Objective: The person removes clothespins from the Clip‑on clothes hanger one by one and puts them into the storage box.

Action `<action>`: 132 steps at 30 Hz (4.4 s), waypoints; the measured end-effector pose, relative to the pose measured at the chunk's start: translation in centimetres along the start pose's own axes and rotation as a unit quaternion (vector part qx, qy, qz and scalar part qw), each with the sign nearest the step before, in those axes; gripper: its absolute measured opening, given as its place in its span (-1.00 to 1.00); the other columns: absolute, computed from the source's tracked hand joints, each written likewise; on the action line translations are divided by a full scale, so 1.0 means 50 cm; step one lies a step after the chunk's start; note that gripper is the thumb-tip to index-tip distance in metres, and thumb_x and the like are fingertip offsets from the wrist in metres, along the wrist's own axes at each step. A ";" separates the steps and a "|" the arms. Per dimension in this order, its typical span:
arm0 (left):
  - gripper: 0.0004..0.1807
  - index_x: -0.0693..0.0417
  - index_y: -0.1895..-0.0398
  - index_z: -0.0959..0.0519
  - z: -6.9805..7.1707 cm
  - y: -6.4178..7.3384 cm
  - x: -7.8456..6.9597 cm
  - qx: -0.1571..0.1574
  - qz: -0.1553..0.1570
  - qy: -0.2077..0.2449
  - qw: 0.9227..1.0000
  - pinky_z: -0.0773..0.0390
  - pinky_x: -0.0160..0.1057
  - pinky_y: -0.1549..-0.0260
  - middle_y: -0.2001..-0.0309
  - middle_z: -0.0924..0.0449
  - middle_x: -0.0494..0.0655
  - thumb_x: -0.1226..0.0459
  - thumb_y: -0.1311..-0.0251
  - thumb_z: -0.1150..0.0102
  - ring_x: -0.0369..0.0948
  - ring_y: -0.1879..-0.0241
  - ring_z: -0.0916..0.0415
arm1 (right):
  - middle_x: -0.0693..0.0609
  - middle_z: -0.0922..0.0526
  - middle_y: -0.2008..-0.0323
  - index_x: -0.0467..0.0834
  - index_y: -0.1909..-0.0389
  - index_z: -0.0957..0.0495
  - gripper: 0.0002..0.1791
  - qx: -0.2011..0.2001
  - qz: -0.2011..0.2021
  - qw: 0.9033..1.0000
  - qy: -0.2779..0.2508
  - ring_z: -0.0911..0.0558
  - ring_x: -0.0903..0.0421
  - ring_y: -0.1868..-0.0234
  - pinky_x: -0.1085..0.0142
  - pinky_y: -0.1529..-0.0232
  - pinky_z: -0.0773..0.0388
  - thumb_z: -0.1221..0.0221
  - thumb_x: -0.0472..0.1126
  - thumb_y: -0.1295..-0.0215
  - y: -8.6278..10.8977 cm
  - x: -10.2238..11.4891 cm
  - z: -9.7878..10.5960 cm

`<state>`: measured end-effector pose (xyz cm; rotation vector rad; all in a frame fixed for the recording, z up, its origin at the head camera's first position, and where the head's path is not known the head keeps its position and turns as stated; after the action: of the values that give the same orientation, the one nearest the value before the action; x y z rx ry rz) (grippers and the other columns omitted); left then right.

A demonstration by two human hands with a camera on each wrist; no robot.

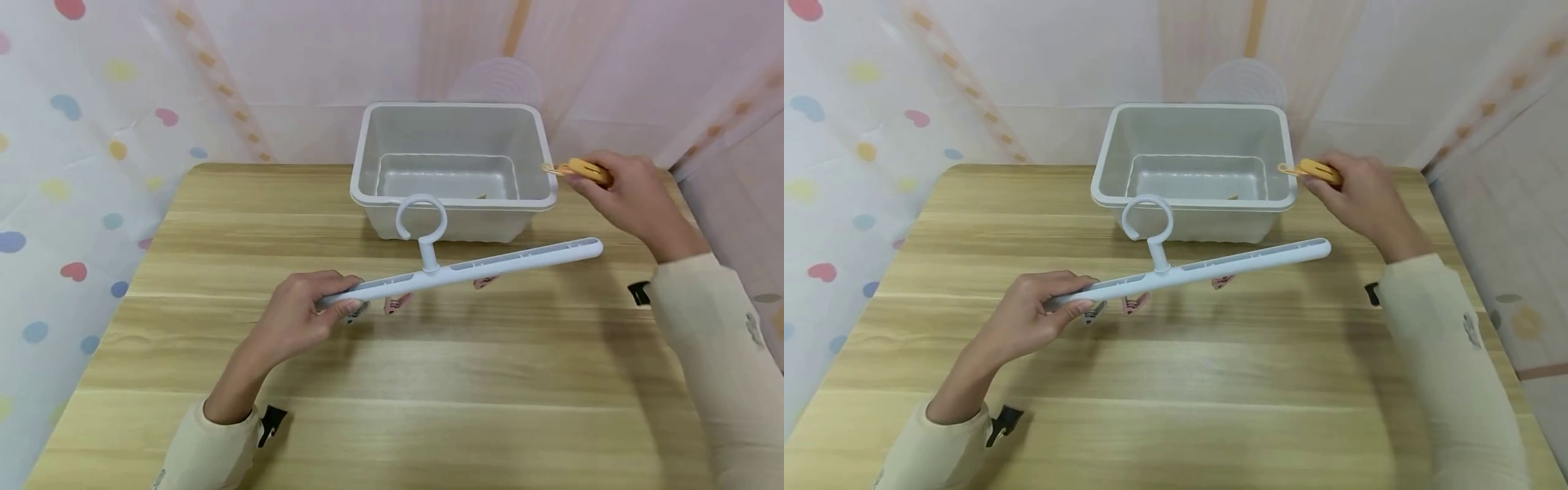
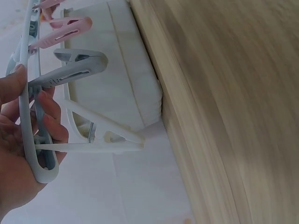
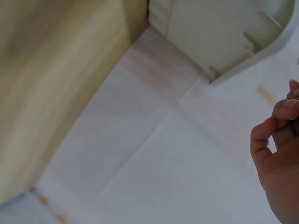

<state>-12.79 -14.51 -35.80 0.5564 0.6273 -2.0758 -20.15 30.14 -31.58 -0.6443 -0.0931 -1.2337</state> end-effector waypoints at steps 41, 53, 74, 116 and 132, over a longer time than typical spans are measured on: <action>-0.75 0.07 0.00 -0.74 -0.032 -0.046 -0.014 0.013 -0.011 0.017 1.000 -0.47 -0.29 0.33 0.28 -0.76 -0.16 0.29 -0.26 -0.36 -0.27 0.39 -0.51 | 0.00 -0.72 0.41 -0.31 0.14 -0.71 -0.82 0.079 -0.018 0.996 -0.049 -0.42 0.49 0.48 0.55 0.46 -0.37 -0.26 -0.50 -0.26 0.141 -0.046 0.002; -0.73 0.07 0.01 -0.75 -0.049 -0.056 -0.025 0.003 -0.009 0.055 0.998 -0.48 -0.31 0.35 0.29 -0.76 -0.15 0.31 -0.21 -0.40 -0.26 0.39 -0.50 | 0.12 -0.67 -0.06 -0.05 -0.18 -0.47 -0.60 0.173 0.011 0.859 -0.481 -0.65 0.29 -0.12 0.41 -0.08 -0.56 0.01 -0.48 -0.46 0.194 0.076 -0.172; -0.68 0.18 -0.02 -0.73 -0.035 -0.089 -0.029 -0.015 -0.054 0.022 0.998 -0.52 -0.23 0.34 0.19 -0.78 -0.01 0.29 -0.21 -0.40 -0.19 0.38 -0.56 | -0.03 -0.06 0.65 -0.23 -0.15 -0.56 -0.63 0.137 0.102 0.645 -0.745 -0.10 0.05 0.70 0.25 0.58 0.02 0.21 -0.28 -0.65 0.168 0.112 -0.182; -0.73 0.16 0.01 -0.74 -0.031 -0.140 -0.040 0.011 -0.072 0.001 0.997 -0.47 -0.24 0.39 0.22 -0.76 -0.03 0.27 -0.27 -0.34 -0.18 0.39 -0.53 | -0.10 -0.45 0.72 -0.44 0.44 -0.58 -0.50 -0.333 0.186 0.923 -0.054 -0.29 0.10 0.73 0.19 0.52 -0.31 -0.05 -0.09 -0.57 0.160 0.103 -0.166; -0.75 0.14 0.05 -0.76 -0.037 -0.135 -0.039 -0.027 -0.101 0.014 0.994 -0.49 -0.25 0.42 0.27 -0.77 -0.06 0.25 -0.24 -0.38 -0.20 0.41 -0.55 | 0.04 -0.13 0.71 -0.28 0.04 -0.55 -0.75 -0.041 0.143 0.752 -0.642 -0.10 0.23 0.74 0.36 0.64 0.00 0.12 -0.35 -0.60 0.165 0.123 -0.175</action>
<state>-17.16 -8.84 -34.57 0.5078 0.7816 -2.2353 -12.97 22.00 -39.64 -1.4391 -1.0538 -0.2971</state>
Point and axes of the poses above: each hand's wrist, its own y-axis away from the middle knuckle, its own z-axis out of the back of the hand, x = y × z, the point moved 1 cm from there along -y, towards the middle knuckle
